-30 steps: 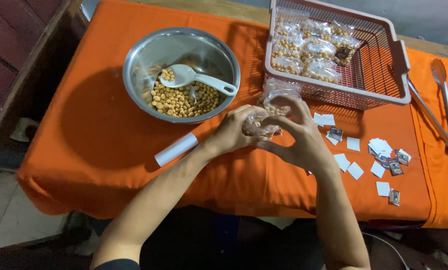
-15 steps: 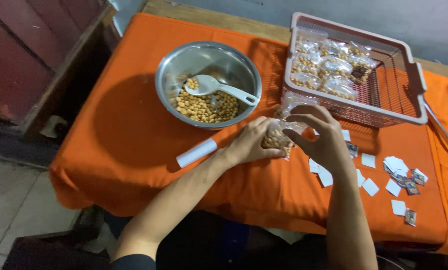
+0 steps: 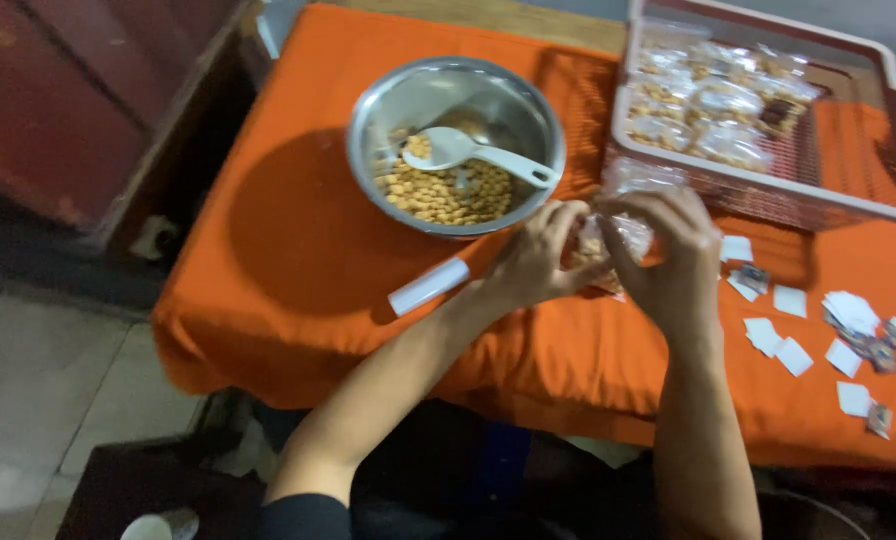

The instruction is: Scooping peanuts from a bowl into small plastic bags and adding small packets.

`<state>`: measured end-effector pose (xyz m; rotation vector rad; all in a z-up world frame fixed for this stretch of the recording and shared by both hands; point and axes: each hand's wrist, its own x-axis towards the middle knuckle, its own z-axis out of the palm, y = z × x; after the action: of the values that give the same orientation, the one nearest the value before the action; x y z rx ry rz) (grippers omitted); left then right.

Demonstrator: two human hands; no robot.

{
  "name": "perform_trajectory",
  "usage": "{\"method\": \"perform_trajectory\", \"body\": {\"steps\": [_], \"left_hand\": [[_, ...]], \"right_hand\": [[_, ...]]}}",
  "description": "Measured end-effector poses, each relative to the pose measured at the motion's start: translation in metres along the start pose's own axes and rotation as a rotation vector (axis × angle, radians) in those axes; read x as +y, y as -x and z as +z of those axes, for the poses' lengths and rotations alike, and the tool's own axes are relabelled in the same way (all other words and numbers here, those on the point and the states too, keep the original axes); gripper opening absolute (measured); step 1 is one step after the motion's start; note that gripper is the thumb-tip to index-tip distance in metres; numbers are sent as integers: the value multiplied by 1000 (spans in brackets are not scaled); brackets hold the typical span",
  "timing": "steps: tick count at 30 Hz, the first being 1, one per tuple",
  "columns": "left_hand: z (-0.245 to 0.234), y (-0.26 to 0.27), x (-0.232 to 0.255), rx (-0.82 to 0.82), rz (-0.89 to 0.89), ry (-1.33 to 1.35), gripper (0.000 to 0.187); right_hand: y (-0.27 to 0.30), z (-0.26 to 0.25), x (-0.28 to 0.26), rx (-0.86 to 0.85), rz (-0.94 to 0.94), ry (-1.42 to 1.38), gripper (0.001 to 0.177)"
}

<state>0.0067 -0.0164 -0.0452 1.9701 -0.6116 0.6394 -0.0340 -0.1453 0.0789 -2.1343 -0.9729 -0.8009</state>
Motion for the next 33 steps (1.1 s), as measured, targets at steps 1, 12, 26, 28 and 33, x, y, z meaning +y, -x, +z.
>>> {"method": "perform_trajectory", "body": {"steps": [1,12,26,28,33], "left_hand": [[0,-1,2,-13,11,19,60],[3,-1,-4,-148,-53,103,96],[-10,-6,19,-283,-32,112,68],[-13,-8,24,-307,-22,98,68],[-13,-9,29,-363,-27,115,68]], "right_hand": [[10,-5,27,5,13,21,13],[51,-13,80,-72,553,-349,37],[50,-25,108,-74,532,-500,21],[52,-9,124,55,536,-399,21],[64,24,144,207,567,-242,22]]}}
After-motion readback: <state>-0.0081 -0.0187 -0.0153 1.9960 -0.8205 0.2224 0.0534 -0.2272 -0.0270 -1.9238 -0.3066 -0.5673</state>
